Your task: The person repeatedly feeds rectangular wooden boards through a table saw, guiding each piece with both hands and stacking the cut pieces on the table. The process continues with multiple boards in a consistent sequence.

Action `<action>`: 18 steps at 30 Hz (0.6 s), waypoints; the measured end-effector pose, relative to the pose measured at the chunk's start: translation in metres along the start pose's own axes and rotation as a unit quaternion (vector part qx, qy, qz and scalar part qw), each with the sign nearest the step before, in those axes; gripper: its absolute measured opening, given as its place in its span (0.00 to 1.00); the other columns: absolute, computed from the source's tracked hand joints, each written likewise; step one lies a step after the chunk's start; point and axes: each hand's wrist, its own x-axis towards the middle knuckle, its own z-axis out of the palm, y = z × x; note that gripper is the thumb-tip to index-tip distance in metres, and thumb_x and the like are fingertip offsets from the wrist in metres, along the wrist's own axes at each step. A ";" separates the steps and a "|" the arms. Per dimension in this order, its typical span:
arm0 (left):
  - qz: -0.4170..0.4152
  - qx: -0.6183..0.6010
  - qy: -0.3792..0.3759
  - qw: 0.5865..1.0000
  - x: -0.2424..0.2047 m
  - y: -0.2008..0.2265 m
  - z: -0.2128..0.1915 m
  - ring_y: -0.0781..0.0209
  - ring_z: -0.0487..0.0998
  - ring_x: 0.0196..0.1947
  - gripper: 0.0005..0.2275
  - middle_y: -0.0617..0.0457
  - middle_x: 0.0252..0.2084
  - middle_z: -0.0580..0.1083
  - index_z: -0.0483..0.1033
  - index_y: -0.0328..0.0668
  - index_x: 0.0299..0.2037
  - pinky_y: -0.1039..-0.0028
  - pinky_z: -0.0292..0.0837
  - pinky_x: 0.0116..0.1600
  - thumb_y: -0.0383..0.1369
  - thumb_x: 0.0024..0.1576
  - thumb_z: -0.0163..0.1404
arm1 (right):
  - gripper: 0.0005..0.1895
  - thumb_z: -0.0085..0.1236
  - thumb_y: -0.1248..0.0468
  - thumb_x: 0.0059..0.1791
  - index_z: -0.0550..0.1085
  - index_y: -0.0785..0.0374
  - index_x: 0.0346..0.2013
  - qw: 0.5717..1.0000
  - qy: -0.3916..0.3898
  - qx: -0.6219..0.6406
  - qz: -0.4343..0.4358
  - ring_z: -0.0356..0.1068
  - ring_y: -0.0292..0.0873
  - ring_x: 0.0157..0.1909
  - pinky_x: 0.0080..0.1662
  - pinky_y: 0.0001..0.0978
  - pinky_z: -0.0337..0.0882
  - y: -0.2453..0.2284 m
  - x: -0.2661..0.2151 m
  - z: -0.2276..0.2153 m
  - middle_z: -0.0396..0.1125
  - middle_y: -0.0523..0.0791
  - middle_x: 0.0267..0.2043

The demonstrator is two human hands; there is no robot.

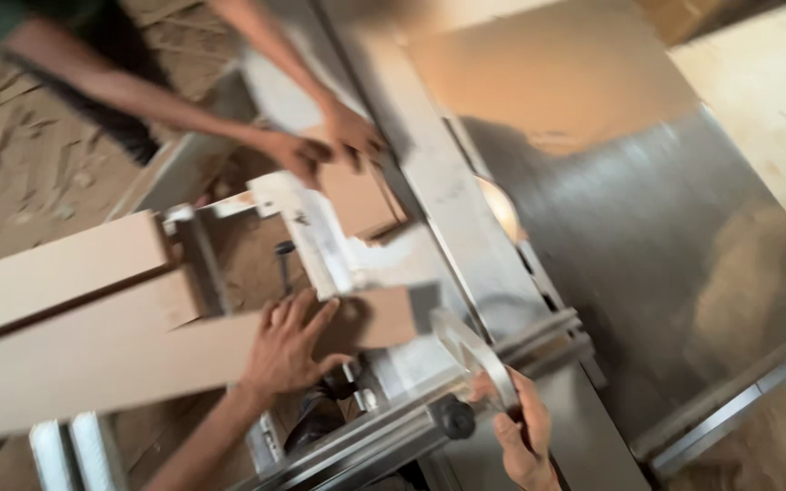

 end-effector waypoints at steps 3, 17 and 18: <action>-0.043 -0.037 -0.001 0.998 0.013 0.034 0.027 0.46 0.60 0.69 0.35 0.45 0.69 0.61 0.61 0.58 0.70 0.40 0.48 0.71 0.58 0.53 0.50 | 0.34 0.51 0.49 0.56 0.64 0.79 0.62 0.996 -0.027 0.029 -0.077 0.74 0.45 0.47 0.50 0.36 0.75 -0.024 0.004 -0.020 0.74 0.53 0.45; -0.187 -0.211 0.012 0.959 0.036 0.141 0.182 0.37 0.76 0.49 0.19 0.38 0.50 0.74 0.72 0.36 0.52 0.55 0.74 0.51 0.42 0.57 0.56 | 0.34 0.53 0.52 0.57 0.63 0.80 0.64 0.989 -0.076 0.053 -0.116 0.71 0.47 0.46 0.48 0.39 0.73 -0.024 0.050 -0.124 0.70 0.53 0.44; -0.206 -0.216 0.003 0.954 0.041 0.145 0.181 0.38 0.76 0.48 0.21 0.37 0.50 0.74 0.71 0.34 0.53 0.55 0.74 0.50 0.42 0.56 0.57 | 0.35 0.52 0.51 0.58 0.61 0.81 0.66 0.987 -0.080 0.046 -0.131 0.71 0.47 0.46 0.48 0.39 0.73 -0.021 0.056 -0.127 0.69 0.53 0.45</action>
